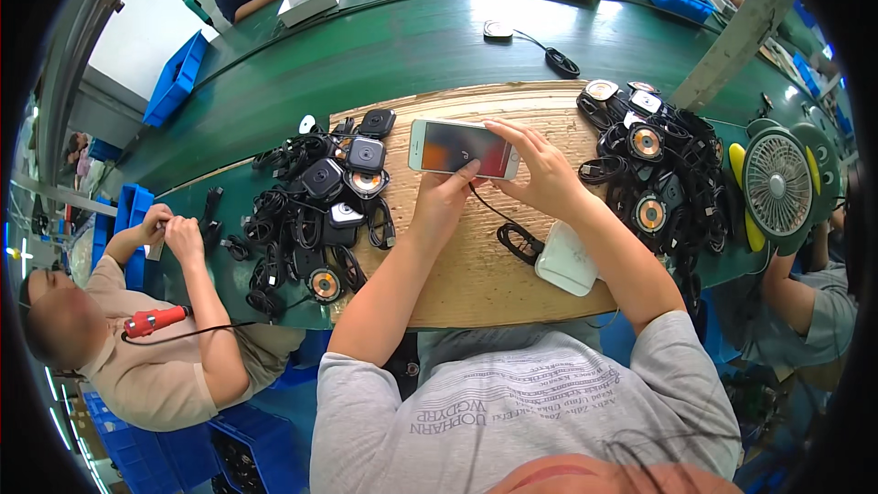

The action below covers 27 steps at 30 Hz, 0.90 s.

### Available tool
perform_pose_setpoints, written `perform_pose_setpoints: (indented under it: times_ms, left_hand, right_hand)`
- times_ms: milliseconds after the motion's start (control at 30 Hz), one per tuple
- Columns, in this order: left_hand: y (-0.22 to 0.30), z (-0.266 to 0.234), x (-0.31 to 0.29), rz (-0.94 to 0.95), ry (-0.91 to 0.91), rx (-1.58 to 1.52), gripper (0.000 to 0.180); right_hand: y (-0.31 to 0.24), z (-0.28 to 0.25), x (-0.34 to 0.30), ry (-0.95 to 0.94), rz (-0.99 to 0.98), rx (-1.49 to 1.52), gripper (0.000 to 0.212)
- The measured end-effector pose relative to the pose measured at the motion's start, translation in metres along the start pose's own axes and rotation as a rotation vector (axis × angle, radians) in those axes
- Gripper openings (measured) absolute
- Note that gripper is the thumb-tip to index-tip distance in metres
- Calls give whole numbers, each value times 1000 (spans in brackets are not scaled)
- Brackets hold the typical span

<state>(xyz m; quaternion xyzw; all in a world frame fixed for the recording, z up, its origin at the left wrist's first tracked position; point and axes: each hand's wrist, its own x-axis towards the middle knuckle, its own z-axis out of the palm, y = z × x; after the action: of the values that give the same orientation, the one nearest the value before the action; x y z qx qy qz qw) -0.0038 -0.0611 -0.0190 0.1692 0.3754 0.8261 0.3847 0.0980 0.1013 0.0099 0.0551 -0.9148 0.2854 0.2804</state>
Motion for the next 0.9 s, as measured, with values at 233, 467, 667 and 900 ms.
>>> perform_pose_setpoints:
  times_ms: [233,467,667,900]
  left_hand:
    - [2,-7,-1,-16,-17,-38,31]
    - [3,-9,-1,-16,-28,-47,33]
    - [1,-13,-2,-9,-35,-51,34]
    - [6,-9,-7,-30,-17,-48,34]
  right_hand:
    - [-4,2,4,3,0,7,84]
    - [-7,4,5,-2,-4,-12,82]
    - [-4,8,2,-10,-16,12,81]
    - [-10,8,6,25,-43,-12,77]
